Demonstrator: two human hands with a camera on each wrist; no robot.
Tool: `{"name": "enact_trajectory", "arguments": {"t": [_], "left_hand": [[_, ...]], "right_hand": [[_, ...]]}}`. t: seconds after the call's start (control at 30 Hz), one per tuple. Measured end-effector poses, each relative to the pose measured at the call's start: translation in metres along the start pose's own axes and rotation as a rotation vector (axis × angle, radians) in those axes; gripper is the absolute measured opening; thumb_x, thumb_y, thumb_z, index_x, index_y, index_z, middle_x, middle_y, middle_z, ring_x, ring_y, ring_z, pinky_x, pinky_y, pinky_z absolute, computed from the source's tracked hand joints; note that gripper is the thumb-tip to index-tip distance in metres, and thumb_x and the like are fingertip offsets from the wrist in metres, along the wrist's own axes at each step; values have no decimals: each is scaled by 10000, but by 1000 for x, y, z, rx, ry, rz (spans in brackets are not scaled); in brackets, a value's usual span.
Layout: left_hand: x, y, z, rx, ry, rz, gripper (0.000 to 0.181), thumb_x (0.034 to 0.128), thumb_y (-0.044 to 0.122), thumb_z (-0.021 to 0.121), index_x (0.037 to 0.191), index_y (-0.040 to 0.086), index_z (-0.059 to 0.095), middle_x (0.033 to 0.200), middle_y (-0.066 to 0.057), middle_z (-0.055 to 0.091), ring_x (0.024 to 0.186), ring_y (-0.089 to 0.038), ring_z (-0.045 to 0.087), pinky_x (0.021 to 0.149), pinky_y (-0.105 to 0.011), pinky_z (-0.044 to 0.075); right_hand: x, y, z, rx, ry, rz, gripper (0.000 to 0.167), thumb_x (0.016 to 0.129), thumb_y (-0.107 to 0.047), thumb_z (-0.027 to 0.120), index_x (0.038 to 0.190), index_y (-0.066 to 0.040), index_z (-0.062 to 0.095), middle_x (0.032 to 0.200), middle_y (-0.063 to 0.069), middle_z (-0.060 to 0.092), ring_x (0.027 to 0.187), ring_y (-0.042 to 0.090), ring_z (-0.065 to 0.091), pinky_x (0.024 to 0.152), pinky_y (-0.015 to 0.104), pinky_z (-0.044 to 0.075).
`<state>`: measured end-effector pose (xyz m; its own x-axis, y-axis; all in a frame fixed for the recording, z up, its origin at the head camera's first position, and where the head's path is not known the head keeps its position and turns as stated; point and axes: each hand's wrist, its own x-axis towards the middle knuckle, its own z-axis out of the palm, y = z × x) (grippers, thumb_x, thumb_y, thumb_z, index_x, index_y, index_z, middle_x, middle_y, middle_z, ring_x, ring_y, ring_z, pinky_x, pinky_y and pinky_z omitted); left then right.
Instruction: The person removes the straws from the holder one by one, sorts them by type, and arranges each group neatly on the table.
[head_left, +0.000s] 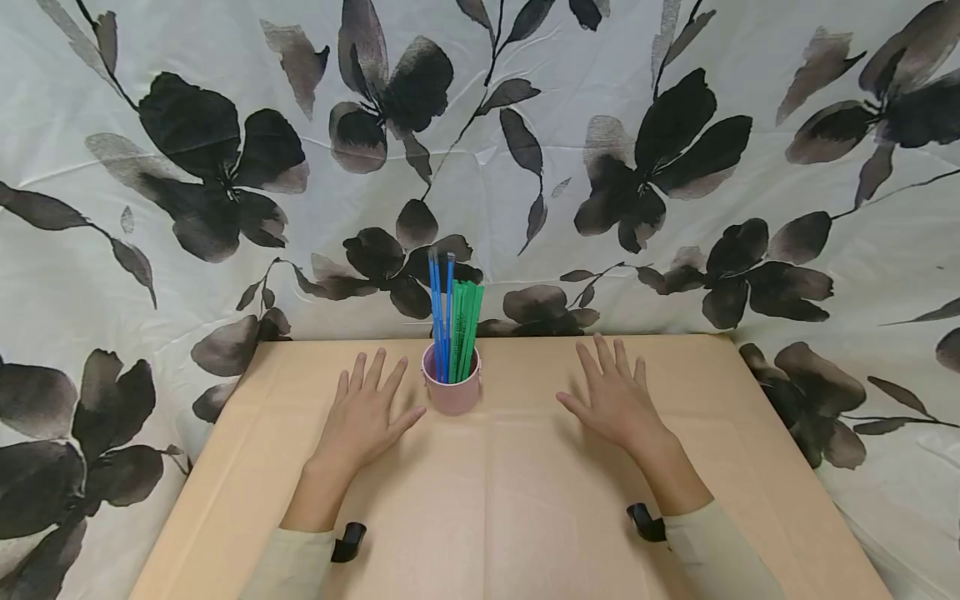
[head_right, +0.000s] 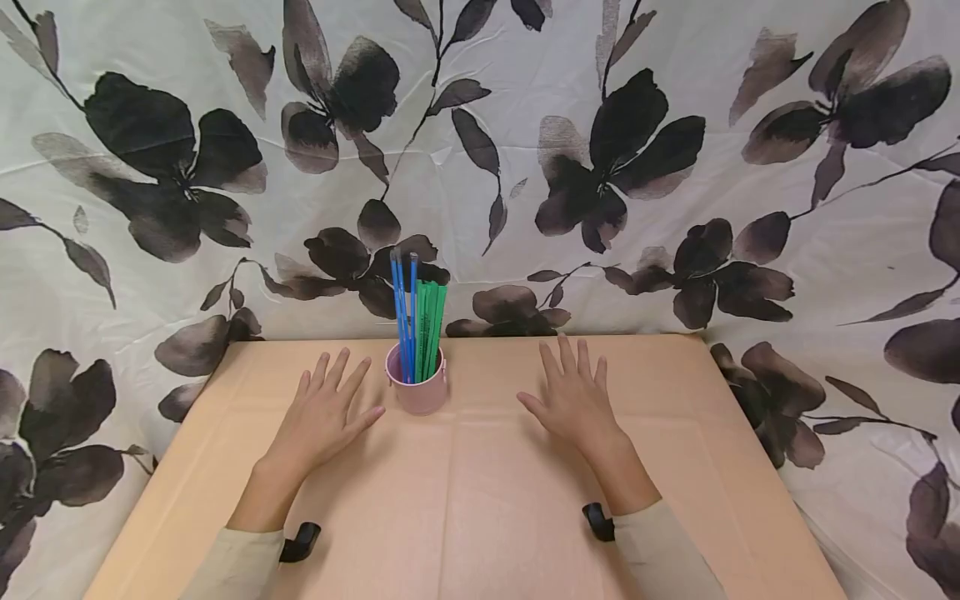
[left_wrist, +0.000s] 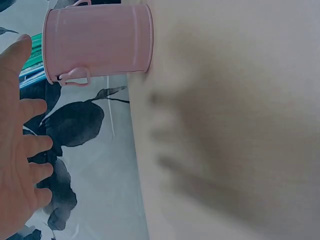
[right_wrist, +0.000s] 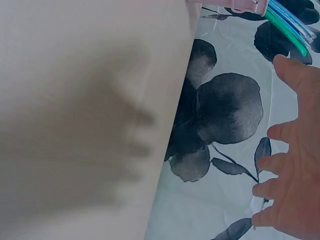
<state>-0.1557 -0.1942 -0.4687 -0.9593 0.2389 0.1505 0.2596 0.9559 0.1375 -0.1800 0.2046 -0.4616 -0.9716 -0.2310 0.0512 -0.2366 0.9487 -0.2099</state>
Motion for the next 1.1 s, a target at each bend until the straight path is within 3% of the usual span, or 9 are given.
{"name": "enact_trajectory", "arguments": {"t": [0.67,0.9,1.1], "left_hand": [[22,-2,-10,-23,-27,36,806,984,650,527,1611,168,372,1696,-224,218,1567,-490,146,1250,-720,209],[29,1,-7,-43,-54,41,823,990,667,496,1612,143,364,1687,-232,239,1559,-498,165,1259,-710,196],[34,2,-4,-52,-34,51,805,996,653,500,1596,127,393,1665,-240,291,1550,-502,197,1255,-708,214]], "right_hand": [[27,-8,-15,31,38,-113,902,979,-611,582,1635,-80,264,1702,235,178,1551,518,163,1201,803,172],[35,-14,-15,64,31,-134,875,984,-596,582,1625,-75,294,1682,241,238,1541,519,201,1212,782,191],[47,-20,-17,96,23,-171,856,993,-575,583,1626,-75,295,1695,212,231,1549,487,214,1232,749,203]]}}
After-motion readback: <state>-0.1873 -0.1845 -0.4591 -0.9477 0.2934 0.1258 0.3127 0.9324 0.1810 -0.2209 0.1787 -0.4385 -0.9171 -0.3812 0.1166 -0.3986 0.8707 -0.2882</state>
